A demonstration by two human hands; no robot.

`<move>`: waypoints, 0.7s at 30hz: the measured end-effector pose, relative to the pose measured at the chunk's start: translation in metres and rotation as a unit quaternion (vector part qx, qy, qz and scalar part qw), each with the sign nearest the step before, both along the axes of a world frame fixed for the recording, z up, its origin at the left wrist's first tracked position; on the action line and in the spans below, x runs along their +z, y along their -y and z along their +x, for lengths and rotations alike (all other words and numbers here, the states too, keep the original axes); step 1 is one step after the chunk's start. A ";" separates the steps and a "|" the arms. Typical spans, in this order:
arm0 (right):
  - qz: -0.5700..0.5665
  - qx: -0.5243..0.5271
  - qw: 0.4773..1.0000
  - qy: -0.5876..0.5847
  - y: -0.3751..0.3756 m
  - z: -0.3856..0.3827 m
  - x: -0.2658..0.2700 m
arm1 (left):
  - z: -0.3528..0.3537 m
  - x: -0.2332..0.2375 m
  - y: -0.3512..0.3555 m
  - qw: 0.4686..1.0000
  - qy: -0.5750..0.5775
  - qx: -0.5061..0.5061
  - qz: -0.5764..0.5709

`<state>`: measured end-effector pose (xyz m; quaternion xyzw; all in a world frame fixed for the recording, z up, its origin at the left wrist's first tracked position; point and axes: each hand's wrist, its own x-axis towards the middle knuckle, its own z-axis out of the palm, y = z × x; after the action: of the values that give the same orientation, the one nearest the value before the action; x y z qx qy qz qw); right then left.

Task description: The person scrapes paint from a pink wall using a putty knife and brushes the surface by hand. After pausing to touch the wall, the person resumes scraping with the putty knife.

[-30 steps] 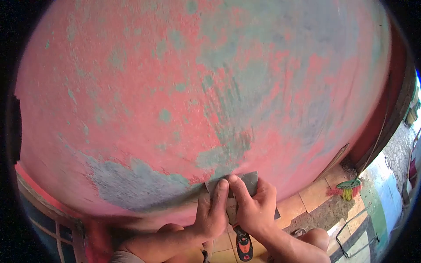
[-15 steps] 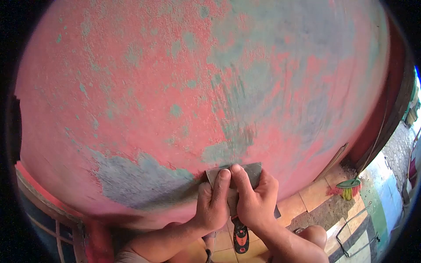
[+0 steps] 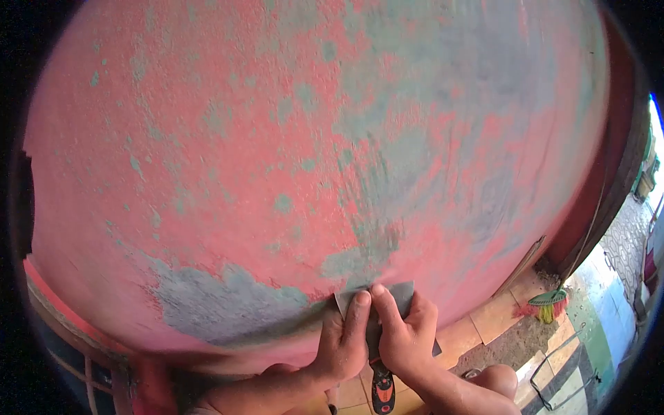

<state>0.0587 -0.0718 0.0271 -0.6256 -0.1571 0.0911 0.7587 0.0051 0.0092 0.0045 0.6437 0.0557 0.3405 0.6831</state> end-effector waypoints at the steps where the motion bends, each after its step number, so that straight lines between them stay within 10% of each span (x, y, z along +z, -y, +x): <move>1: 0.004 -0.003 1.000 -0.004 -0.001 -0.001 0.001 | 0.000 0.000 0.000 1.000 -0.018 0.005 0.013; 21: 0.033 -0.022 0.999 -0.008 -0.001 0.001 -0.009 | 0.005 0.007 0.004 0.998 -0.041 -0.008 -0.036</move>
<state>0.0596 -0.0709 0.0183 -0.6030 -0.1399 0.0744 0.7818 0.0099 0.0053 0.0113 0.6325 0.0911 0.3058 0.7058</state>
